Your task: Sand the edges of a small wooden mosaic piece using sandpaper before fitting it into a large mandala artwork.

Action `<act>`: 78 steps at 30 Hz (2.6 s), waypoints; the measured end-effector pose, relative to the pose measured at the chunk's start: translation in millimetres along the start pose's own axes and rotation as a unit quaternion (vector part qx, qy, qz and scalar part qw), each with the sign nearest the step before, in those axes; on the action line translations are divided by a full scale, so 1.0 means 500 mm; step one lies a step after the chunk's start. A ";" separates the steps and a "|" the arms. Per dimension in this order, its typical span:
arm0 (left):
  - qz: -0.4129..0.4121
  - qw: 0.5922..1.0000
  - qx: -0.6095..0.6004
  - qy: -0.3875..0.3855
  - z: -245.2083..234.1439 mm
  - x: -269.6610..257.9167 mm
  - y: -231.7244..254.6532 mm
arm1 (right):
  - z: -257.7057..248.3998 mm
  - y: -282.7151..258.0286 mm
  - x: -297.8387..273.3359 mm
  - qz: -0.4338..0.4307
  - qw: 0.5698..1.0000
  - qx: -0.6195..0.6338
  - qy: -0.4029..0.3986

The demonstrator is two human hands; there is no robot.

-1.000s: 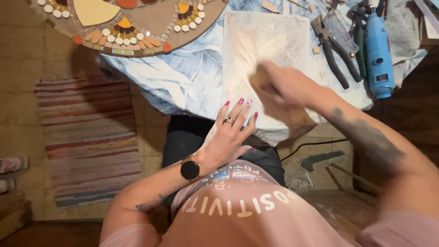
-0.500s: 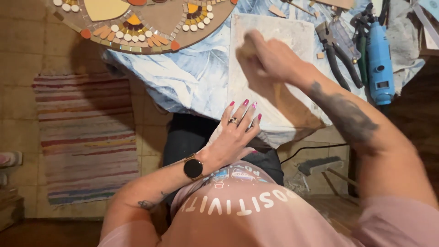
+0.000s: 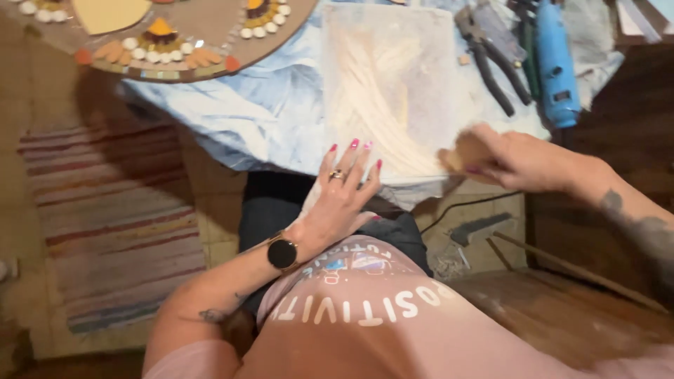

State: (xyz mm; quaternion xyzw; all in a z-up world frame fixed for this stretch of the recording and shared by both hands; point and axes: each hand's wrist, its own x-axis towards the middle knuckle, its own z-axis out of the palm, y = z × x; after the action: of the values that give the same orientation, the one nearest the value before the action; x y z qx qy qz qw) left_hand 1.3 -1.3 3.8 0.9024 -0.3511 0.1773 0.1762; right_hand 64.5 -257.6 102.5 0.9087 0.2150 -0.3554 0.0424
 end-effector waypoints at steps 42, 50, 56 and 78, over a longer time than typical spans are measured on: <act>-0.006 1.000 0.007 -0.002 0.013 -0.010 -0.002 | 0.060 -0.027 0.056 -0.032 0.996 -0.078 0.027; 0.005 1.000 -0.003 0.023 0.002 -0.001 0.003 | 0.008 -0.059 0.033 -0.064 0.812 0.513 0.272; 0.008 1.000 -0.007 0.025 0.028 -0.010 0.001 | 0.040 -0.047 0.061 -0.127 0.750 0.587 0.277; -0.010 1.000 0.002 0.024 0.011 -0.008 0.001 | 0.023 -0.112 0.116 -0.040 0.941 0.236 0.239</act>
State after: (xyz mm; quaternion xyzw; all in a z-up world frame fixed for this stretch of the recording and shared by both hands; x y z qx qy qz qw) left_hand -0.9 -1.8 -2.9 0.9016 -0.3371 0.1982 0.1847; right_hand 71.7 -188.5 59.4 0.9416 0.1647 -0.1693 -0.2399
